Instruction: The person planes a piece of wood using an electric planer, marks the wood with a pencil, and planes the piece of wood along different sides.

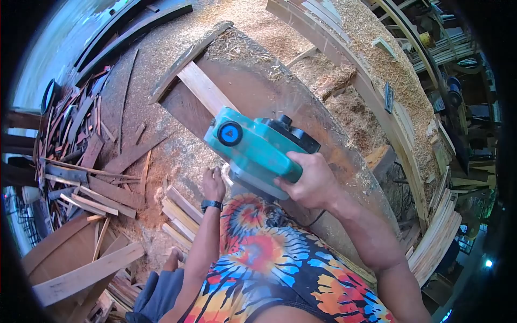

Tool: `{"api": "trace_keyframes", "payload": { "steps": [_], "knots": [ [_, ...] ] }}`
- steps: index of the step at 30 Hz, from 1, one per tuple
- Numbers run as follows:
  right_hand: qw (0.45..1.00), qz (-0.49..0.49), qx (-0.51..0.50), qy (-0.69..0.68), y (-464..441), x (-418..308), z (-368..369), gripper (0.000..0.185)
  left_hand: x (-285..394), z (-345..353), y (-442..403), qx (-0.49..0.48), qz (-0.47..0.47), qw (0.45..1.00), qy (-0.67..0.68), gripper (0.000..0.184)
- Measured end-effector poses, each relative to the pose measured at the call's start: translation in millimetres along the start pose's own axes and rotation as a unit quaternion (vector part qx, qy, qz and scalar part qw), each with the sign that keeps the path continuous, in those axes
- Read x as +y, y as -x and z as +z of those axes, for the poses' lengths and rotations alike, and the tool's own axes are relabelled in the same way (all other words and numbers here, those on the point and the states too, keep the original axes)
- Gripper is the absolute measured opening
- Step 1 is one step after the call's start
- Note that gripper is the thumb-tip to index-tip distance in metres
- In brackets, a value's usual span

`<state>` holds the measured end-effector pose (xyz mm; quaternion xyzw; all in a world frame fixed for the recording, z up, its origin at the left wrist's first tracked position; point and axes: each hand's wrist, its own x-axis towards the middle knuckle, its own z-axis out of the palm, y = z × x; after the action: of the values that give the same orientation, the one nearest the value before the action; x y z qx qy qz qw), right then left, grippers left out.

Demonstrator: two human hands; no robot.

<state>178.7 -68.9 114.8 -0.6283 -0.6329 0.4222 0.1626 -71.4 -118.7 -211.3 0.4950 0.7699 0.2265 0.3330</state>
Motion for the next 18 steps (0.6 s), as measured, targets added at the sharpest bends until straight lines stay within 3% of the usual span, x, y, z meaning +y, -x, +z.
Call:
{"api": "trace_keyframes", "payload": {
  "steps": [5,9,18],
  "knots": [
    [1.0,-0.006,0.008,0.011,-38,-15,2,0.025,-26,12,-20,0.016,0.02,0.999,0.032,0.042],
    [0.998,-0.053,0.033,0.028,-70,-26,6,0.026,-8,-16,-30,-0.04,-0.076,0.995,0.046,0.05],
    [0.996,-0.067,0.036,0.041,-137,-56,12,0.028,-27,-47,-51,0.042,-0.046,0.998,0.026,0.039]
  ]
}}
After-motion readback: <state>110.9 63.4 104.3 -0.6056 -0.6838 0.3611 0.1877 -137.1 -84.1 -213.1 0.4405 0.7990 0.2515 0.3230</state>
